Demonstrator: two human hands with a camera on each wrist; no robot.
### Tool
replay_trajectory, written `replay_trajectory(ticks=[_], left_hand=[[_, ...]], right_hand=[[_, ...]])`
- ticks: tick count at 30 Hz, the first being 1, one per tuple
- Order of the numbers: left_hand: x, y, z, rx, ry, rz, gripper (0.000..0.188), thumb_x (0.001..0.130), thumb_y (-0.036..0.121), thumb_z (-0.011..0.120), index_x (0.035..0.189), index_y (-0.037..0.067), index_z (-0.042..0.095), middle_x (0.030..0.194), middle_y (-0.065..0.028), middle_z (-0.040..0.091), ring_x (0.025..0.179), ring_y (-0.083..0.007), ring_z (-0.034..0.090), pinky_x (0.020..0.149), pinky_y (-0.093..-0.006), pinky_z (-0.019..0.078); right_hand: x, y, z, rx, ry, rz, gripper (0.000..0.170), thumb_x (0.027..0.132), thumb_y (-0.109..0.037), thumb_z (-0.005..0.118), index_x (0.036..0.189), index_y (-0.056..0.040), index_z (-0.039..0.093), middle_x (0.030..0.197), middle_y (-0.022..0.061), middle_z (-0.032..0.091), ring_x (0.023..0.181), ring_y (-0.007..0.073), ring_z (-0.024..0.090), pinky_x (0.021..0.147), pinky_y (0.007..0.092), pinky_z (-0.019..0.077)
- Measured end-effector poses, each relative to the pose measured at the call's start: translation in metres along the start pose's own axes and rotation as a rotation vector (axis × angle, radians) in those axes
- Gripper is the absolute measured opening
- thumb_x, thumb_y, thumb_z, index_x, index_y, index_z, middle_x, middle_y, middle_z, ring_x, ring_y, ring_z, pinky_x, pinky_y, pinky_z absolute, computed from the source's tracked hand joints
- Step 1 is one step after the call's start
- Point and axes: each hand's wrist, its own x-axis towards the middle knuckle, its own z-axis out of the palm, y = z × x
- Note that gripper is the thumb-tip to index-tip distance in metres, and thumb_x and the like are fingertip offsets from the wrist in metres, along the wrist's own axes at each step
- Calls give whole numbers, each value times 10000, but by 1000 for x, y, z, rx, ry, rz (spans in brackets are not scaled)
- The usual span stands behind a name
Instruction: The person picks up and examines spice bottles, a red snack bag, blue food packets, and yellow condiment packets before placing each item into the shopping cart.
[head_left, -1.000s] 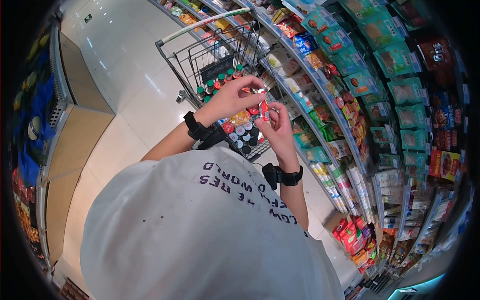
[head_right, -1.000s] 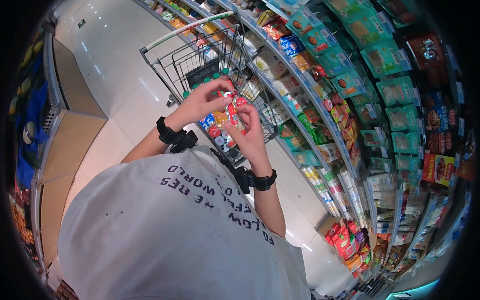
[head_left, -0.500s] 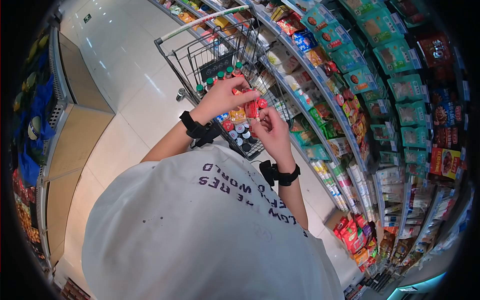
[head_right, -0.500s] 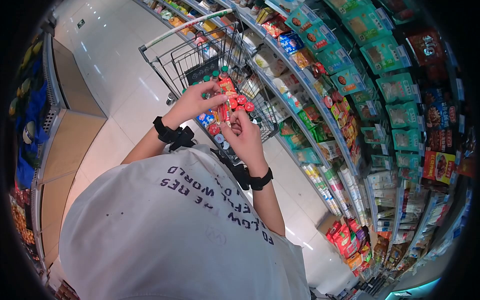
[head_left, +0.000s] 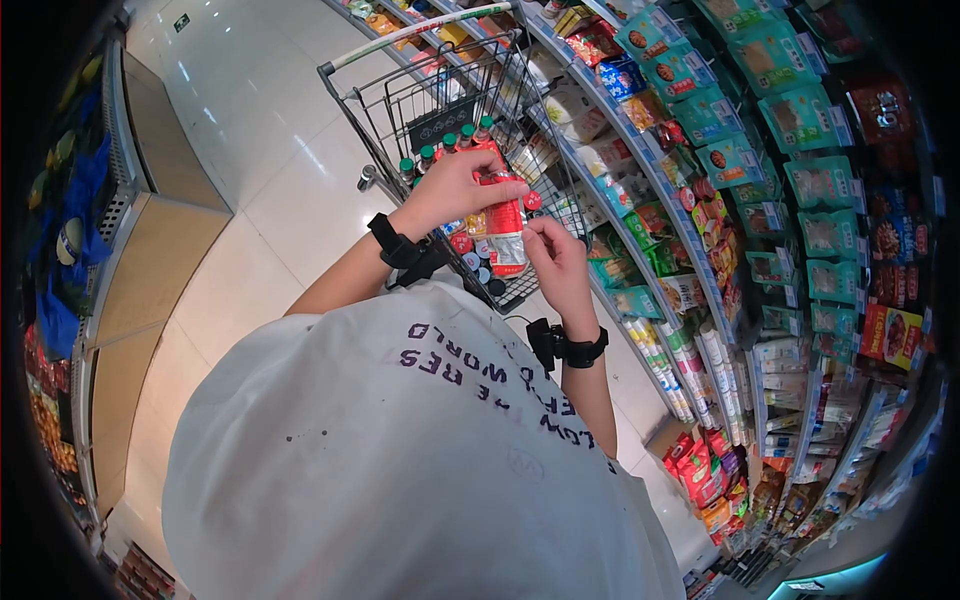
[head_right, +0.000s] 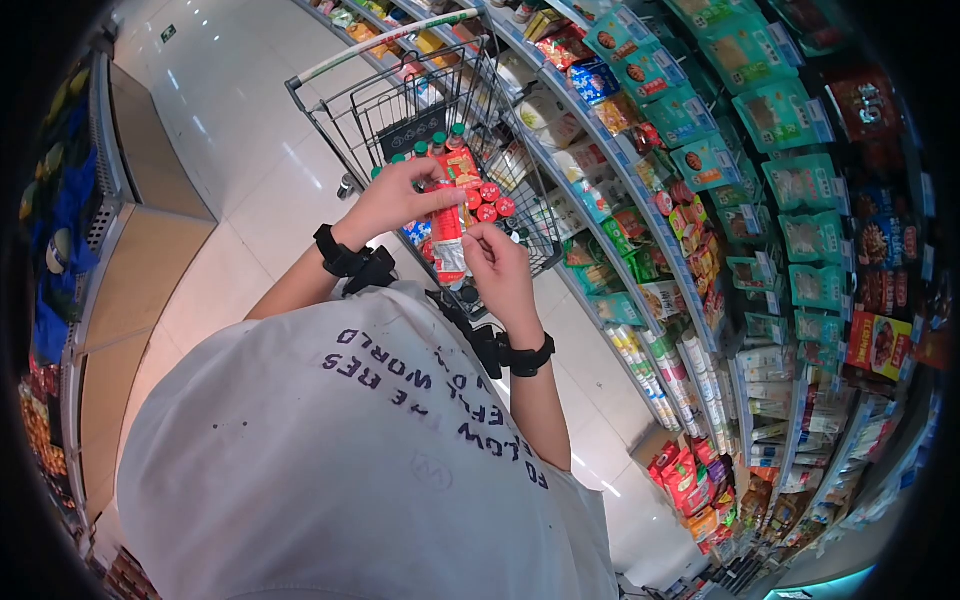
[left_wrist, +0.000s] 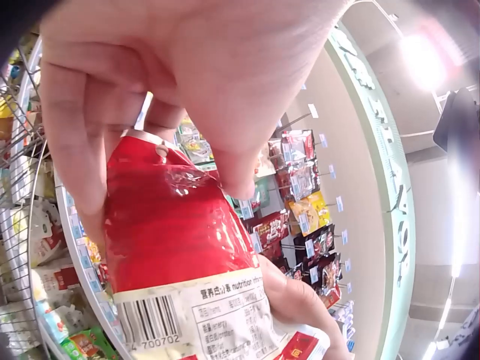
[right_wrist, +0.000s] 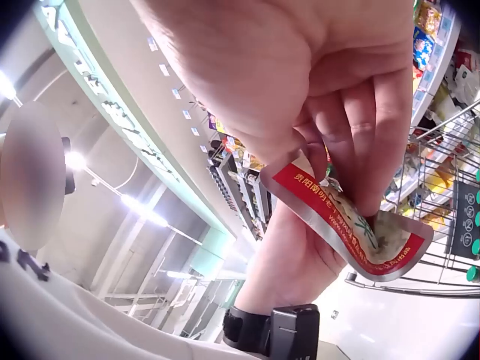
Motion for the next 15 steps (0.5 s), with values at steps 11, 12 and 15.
replay_trajectory(ticks=[11,12,15], left_hand=[[1,-4,-12,-106,6,347,214,870,194,708,953,5,653,841,-21,628,712,-54,566,631,-229,471],[-1,4,-14,-106,4,345,214,870,194,708,953,5,653,841,-21,628,712,-54,566,631,-229,471],[-3,15,-14,28,31,322,211,886,199,688,917,-8,662,763,-11,623,662,-39,546,589,-219,443]], right_hand=[[2,14,6,424,65,115,223,921,-59,608,1121,4,532,860,18,630,749,47,568,670,194,465],[5,16,4,427,17,117,269,912,-42,611,1159,6,514,901,43,646,782,63,593,697,205,482],[8,19,1,452,-22,138,310,908,-26,610,1195,14,500,955,72,666,833,81,621,733,217,501]])
